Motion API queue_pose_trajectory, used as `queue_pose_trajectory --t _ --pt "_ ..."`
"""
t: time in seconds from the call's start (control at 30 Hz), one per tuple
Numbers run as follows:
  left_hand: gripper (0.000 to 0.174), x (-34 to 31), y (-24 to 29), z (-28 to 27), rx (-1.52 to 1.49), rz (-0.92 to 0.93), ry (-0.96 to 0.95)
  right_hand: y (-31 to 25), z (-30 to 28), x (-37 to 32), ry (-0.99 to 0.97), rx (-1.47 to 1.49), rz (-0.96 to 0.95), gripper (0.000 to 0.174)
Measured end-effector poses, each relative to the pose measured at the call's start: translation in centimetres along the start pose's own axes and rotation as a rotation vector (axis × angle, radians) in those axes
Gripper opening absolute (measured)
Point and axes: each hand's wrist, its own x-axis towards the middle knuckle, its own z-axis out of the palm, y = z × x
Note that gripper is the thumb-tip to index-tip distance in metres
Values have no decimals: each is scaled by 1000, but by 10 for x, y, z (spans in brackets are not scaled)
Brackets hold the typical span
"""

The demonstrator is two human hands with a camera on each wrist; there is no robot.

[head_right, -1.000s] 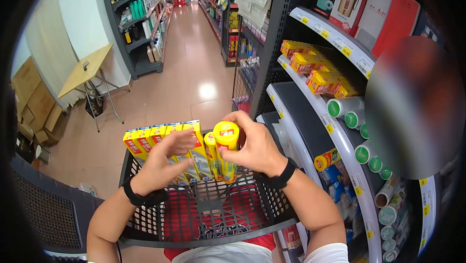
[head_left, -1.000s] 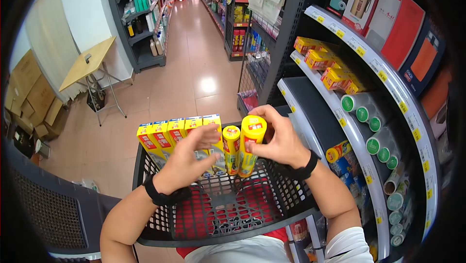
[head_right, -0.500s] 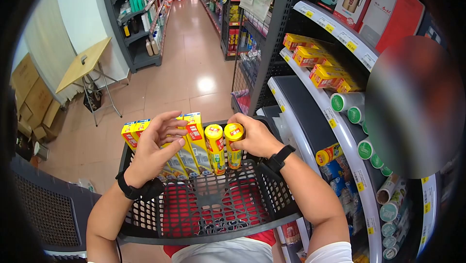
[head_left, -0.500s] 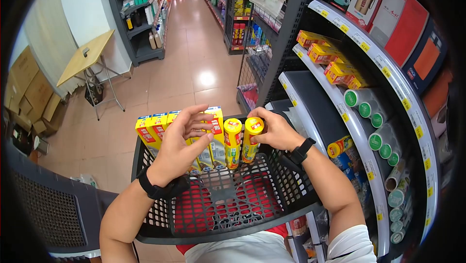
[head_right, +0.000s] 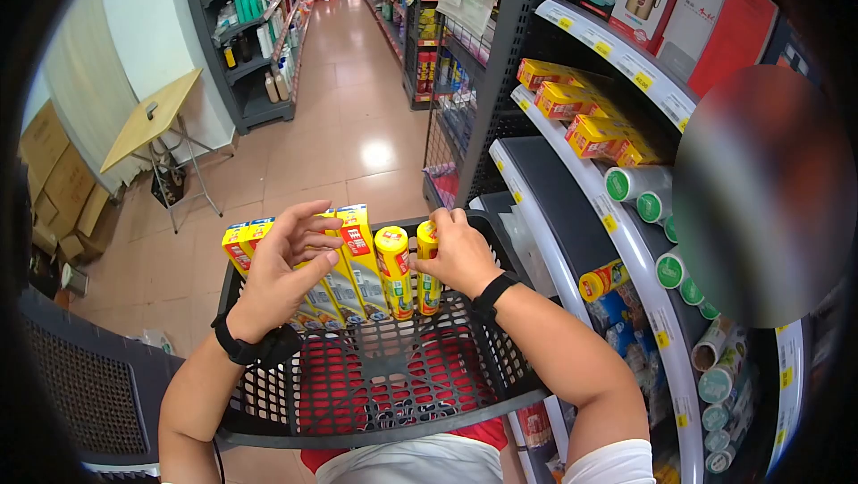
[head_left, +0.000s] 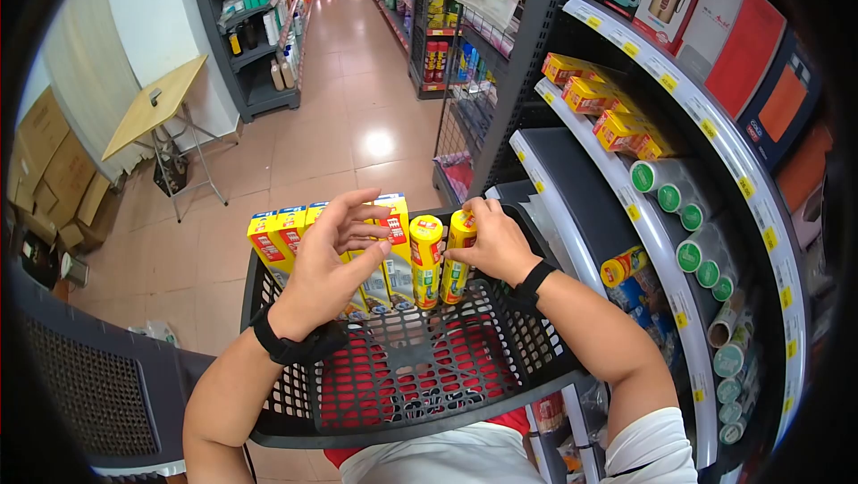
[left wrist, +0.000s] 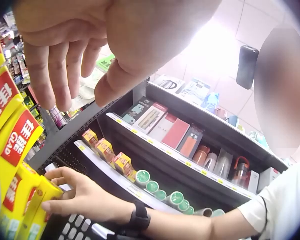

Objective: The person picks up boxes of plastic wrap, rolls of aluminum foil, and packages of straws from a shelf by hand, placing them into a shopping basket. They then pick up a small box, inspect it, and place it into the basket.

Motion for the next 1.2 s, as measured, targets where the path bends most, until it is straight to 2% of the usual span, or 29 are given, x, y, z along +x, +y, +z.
queue_pose_trajectory --t 0.2,0.27,0.3,0.37,0.4,0.53,0.63,0.7,0.73,0.87,0.97,1.03,1.13,1.2 --pt "57 0 0 0 16 6 -8 -4 0 2 25 -117 60 62" --pt "57 0 1 1 9 3 -6 -1 4 3 48 -94 43 50" --pt "57 0 1 1 4 2 -1 0 2 4 49 -96 43 50" --pt "57 -1 4 1 -2 1 -6 4 -5 5 -20 36 -169 42" --pt "57 -1 5 0 -5 0 -8 9 -6 7 -63 117 -228 45" --pt "57 0 2 -2 2 5 -6 8 -4 4 -58 189 -272 47" --pt "57 0 2 -1 -10 2 6 -5 -7 1 -32 139 -161 52" --pt "57 0 1 -2 -3 8 2 -9 -5 0 104 -104 -74 58" --pt "57 0 1 -3 -4 8 3 -10 -6 0 76 -157 -47 63" --pt "57 0 3 -1 -2 8 2 -11 -3 1 10 -151 89 53" --pt "57 0 6 -2 0 10 0 -1 -1 3 41 -104 -1 43" --pt "57 0 6 -3 -1 14 1 3 -6 5 -36 119 -155 41" --pt "56 -1 5 -4 7 5 9 8 -3 6 -70 224 -176 44" --pt "56 -1 5 -3 12 10 8 6 -3 6 -55 182 -178 46"
